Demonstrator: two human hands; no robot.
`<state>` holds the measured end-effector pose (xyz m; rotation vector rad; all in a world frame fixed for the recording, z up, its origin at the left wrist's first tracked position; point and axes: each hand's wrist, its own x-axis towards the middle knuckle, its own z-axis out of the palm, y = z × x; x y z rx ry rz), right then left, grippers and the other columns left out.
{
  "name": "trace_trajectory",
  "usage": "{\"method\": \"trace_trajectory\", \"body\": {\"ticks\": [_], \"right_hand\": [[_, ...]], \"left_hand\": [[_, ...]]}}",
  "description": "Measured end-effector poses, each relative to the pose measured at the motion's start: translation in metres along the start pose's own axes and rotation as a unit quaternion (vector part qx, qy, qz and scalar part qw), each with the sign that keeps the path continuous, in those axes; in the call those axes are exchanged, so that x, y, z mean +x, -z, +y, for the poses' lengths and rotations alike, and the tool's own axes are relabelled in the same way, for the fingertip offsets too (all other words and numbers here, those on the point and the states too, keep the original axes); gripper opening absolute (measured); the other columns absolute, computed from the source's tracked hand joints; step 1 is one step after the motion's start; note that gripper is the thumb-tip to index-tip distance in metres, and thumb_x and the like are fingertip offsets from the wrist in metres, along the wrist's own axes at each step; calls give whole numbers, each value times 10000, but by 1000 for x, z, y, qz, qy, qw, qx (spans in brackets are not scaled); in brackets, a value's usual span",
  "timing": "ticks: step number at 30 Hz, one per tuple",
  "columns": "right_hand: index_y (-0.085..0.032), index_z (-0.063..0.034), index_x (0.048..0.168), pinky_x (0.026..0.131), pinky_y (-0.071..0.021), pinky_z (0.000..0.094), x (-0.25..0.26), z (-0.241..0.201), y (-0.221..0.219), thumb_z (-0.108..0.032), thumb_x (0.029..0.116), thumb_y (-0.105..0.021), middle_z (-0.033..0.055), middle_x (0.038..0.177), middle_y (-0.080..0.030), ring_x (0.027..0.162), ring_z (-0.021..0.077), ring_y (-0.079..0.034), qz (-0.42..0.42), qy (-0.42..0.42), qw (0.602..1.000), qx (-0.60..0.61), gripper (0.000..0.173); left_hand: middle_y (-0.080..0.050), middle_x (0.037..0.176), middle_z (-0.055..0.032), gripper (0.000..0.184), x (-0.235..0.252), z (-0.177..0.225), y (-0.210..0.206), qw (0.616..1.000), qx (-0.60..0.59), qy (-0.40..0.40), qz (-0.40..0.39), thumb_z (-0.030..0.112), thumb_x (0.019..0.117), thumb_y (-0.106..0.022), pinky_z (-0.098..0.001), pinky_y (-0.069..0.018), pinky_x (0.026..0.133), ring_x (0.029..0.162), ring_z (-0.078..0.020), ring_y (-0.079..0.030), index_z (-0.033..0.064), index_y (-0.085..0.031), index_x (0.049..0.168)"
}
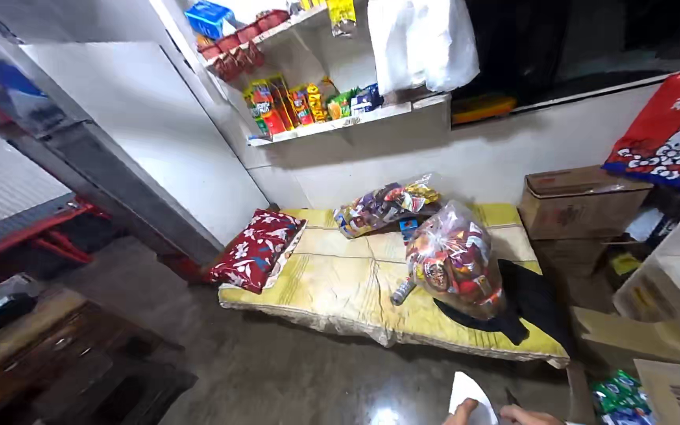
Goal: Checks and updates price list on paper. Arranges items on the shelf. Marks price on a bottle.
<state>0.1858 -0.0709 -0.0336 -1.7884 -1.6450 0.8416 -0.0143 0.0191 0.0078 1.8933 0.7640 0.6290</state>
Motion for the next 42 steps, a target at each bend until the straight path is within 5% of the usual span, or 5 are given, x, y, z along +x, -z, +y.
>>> {"method": "trace_trajectory", "body": {"ticks": [16,26,32,36,42], "right_hand": [[-618,4,1343,939,-525,576,229,7,43,-149,1043,-554,248,1081,-716,984,412,-702,-58,20,997,53,343],[-588,-23,1384,901,-520,605,302,-29,8,-276,1052,-553,254,1039,-715,936,426,-702,-75,-8,995,67,419],[-624,42,1235,653,-515,243,308,-79,-40,-262,1061,-410,4,747,-606,626,45,-562,77,-95,956,266,411],[-595,95,1197,685,-539,332,310,-115,-60,-179,1051,-492,96,787,-614,663,131,-584,126,-153,945,258,327],[-601,59,1081,615,-543,175,329,-130,-92,-12,888,-633,-13,782,-646,621,-13,-603,178,-87,943,268,209]], "left_hand": [[-666,1250,-273,384,141,-35,106,991,69,19,112,52,937,-644,-479,-517,1016,1158,-339,-671,-133,-611,1273],[-655,1261,-271,406,156,-96,177,988,25,114,101,51,945,-635,-448,-524,998,1139,-302,-672,-119,-587,1311],[-663,1246,-273,402,176,-124,254,996,49,53,51,59,939,-636,-442,-531,970,1108,-303,-683,-122,-597,1296],[-655,1269,-275,408,180,-129,290,997,51,56,13,61,954,-645,-474,-525,1005,1146,-336,-672,-118,-589,1317],[-655,1275,-263,390,178,-132,311,999,29,45,12,84,974,-634,-482,-486,1069,1191,-343,-652,-102,-596,1314]]}}
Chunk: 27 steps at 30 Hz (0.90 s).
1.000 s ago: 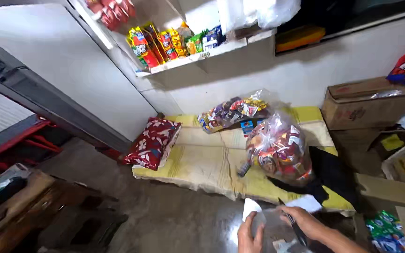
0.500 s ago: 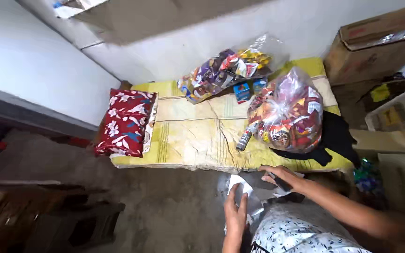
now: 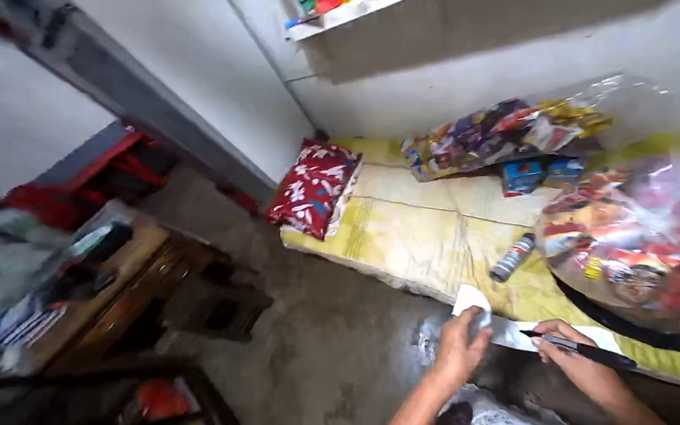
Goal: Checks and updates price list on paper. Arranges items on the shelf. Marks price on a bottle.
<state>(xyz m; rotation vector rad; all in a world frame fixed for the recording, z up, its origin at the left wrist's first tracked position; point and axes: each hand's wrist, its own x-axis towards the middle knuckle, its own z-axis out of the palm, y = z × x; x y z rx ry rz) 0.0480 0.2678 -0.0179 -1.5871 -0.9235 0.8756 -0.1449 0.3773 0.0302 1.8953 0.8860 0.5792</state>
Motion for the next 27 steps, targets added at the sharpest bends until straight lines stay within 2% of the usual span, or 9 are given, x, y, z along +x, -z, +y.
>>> {"method": "trace_trajectory", "body": {"ticks": [2,4,5,10,13,15,18,23,27], "right_hand": [[-616,93,1168,725,-586,267,7,1,1,-78,901,-646,80,923,-697,750,69,-667,-38,27,999,0,319],[-627,70,1222,815,-607,303,15,0,2,-174,916,-636,94,1023,-721,858,103,-707,-67,49,996,18,391],[-630,63,1230,829,-608,302,18,-5,4,-173,924,-631,84,1028,-725,873,104,-713,-70,48,996,33,386],[-614,44,1155,746,-586,282,30,-33,26,-93,963,-567,-13,812,-679,712,67,-661,-38,22,993,109,240],[-573,-65,1036,689,-587,293,30,-30,46,-54,939,-565,-82,693,-619,612,64,-630,4,-12,980,200,98],[-587,-72,1043,715,-593,302,30,-26,62,-27,920,-588,-65,739,-649,644,83,-649,12,-14,969,245,131],[-625,-38,1086,763,-604,300,25,-22,83,-11,917,-614,-40,835,-690,719,92,-678,29,-8,965,261,171],[-635,-76,999,695,-591,292,10,-12,107,-72,957,-567,-77,710,-649,622,70,-638,65,-23,957,281,80],[-625,-74,1041,703,-579,294,-5,-2,121,-94,984,-536,-84,717,-623,630,65,-620,83,-13,963,257,108]], "left_hand": [[-653,1275,-267,395,-5,-1,2,1000,-10,4,21,87,973,-636,-482,-490,1062,1182,-340,-654,-107,-595,1315],[-657,1265,-267,394,-10,-1,3,999,-10,12,47,88,970,-641,-470,-500,1053,1173,-332,-660,-111,-598,1308],[-656,1267,-269,392,-13,-1,1,998,-9,13,56,82,967,-640,-460,-498,1056,1182,-327,-657,-116,-599,1303],[-644,1279,-274,386,-4,8,-11,997,-19,22,73,60,954,-633,-432,-512,1022,1166,-298,-659,-134,-595,1286],[-641,1277,-264,380,7,17,-27,994,-59,17,89,34,947,-598,-341,-523,969,1122,-200,-661,-149,-585,1279],[-647,1263,-240,373,17,23,-38,992,-86,10,96,26,946,-590,-274,-527,933,1082,-122,-659,-149,-581,1275],[-636,1273,-243,376,28,31,-52,992,-108,1,71,24,951,-582,-265,-523,947,1102,-106,-646,-160,-565,1279],[-647,1244,-165,351,40,42,-76,983,-178,17,42,13,953,-554,-200,-518,918,1063,-23,-629,-151,-565,1263],[-646,1235,-73,313,47,51,-88,964,-257,59,29,14,977,-508,-233,-540,898,1040,-32,-633,-96,-564,1265]]}}
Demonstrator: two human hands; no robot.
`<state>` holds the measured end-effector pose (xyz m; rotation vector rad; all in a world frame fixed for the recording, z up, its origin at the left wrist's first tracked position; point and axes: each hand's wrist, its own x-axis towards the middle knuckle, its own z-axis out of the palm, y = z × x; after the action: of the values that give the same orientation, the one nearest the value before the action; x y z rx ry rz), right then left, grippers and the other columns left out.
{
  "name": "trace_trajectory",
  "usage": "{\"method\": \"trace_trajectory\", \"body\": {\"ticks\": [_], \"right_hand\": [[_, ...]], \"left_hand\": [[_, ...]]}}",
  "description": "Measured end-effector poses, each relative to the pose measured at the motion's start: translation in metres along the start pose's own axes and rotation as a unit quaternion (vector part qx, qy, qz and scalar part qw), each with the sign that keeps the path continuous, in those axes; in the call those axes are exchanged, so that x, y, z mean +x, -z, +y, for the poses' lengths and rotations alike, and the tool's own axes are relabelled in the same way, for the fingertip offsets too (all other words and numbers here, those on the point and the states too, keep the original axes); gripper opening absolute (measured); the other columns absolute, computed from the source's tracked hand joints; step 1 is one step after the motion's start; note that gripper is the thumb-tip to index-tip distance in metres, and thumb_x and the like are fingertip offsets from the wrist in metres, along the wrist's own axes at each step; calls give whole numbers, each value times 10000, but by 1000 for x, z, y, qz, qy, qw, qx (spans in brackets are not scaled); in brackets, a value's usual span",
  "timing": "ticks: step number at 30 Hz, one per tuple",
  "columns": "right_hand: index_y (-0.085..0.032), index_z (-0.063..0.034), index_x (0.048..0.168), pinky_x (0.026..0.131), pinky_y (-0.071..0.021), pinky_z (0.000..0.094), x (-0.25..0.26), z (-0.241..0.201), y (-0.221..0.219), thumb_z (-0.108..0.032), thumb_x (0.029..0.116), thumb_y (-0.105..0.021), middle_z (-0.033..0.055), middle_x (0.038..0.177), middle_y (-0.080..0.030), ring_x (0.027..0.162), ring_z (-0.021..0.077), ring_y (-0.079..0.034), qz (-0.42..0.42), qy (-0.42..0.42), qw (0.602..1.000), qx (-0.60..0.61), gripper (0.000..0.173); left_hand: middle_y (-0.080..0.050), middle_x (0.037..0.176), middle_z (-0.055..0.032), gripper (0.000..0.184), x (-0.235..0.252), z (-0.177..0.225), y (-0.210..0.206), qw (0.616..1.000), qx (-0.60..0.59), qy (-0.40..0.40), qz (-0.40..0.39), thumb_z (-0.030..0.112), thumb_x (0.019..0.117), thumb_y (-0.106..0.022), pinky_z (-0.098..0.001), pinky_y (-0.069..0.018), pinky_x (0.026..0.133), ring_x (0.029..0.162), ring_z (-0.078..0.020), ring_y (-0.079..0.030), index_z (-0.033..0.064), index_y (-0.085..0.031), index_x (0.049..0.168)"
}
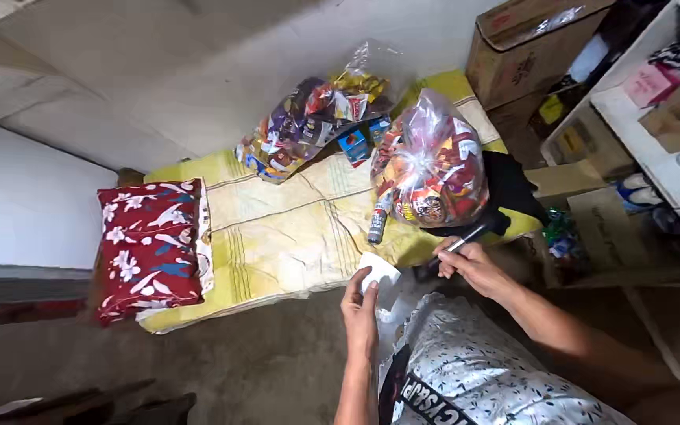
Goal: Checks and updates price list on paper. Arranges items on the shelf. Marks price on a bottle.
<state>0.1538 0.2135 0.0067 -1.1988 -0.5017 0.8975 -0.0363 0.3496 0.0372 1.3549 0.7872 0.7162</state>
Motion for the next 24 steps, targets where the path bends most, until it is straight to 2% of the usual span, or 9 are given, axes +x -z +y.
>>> {"method": "trace_trajectory", "body": {"ticks": [4,8,13,17,19,21,22,23,24], "right_hand": [[-570,22,1236,839,-596,320,-9,-1,20,-84,1022,-500,42,957,-733,869,141,-716,24,30,999,-26,248],[-557,40,1263,908,-589,360,-17,-11,23,-147,1048,-484,89,1088,-744,978,178,-725,18,76,995,-56,294],[-571,47,1248,910,-580,333,-24,-26,24,-155,1044,-496,62,1079,-737,986,141,-706,3,143,986,-86,298],[-576,57,1241,909,-581,332,-32,-31,30,-162,1052,-479,69,1053,-739,971,132,-708,34,159,982,-100,304],[-587,55,1254,934,-569,307,-41,-33,31,-198,1036,-531,70,1082,-727,1010,105,-693,31,158,978,-136,338],[-597,44,1248,875,-542,216,-47,-35,25,-224,985,-635,21,1041,-683,959,27,-638,14,180,967,-178,377],[-606,50,1234,825,-526,182,-48,-35,19,-186,949,-674,6,991,-653,902,2,-608,11,195,963,-183,376],[-615,59,1211,781,-516,159,-50,-34,12,-129,921,-685,-4,943,-635,849,-14,-589,13,209,961,-181,352],[-620,74,1190,750,-513,152,-51,-33,4,-82,906,-674,-1,910,-632,812,-20,-580,20,228,958,-172,329]], "left_hand": [[-691,1127,-23,296,3,6,-19,995,-86,41,-19,-4,994,-429,-251,-588,797,905,-52,-683,-48,-579,1246],[-710,1049,-41,299,3,12,-41,989,-113,63,-68,17,1001,-406,-309,-605,809,891,-101,-701,-40,-581,1237],[-723,1060,-30,272,-2,18,-65,982,-139,50,-115,32,988,-447,-291,-605,807,901,-92,-704,-11,-627,1187],[-727,1052,-35,289,-6,24,-78,976,-156,61,-139,62,1002,-435,-315,-615,814,912,-110,-714,-9,-606,1224],[-715,1061,-49,312,-6,29,-81,971,-167,79,-152,84,1009,-407,-336,-613,836,932,-127,-710,-10,-574,1255],[-719,1040,-59,307,-3,35,-81,967,-180,81,-159,89,1016,-403,-340,-616,830,919,-135,-716,-11,-579,1247],[-722,1034,-63,303,-2,37,-80,967,-186,77,-158,87,1014,-416,-340,-618,821,909,-138,-719,-11,-575,1251],[-720,1052,-62,320,-3,38,-78,968,-186,69,-154,97,1005,-448,-342,-620,816,911,-137,-720,-11,-547,1290],[-700,1109,-55,416,-5,39,-75,970,-179,56,-152,135,985,-508,-338,-620,827,940,-129,-713,-5,-470,1374]]}}
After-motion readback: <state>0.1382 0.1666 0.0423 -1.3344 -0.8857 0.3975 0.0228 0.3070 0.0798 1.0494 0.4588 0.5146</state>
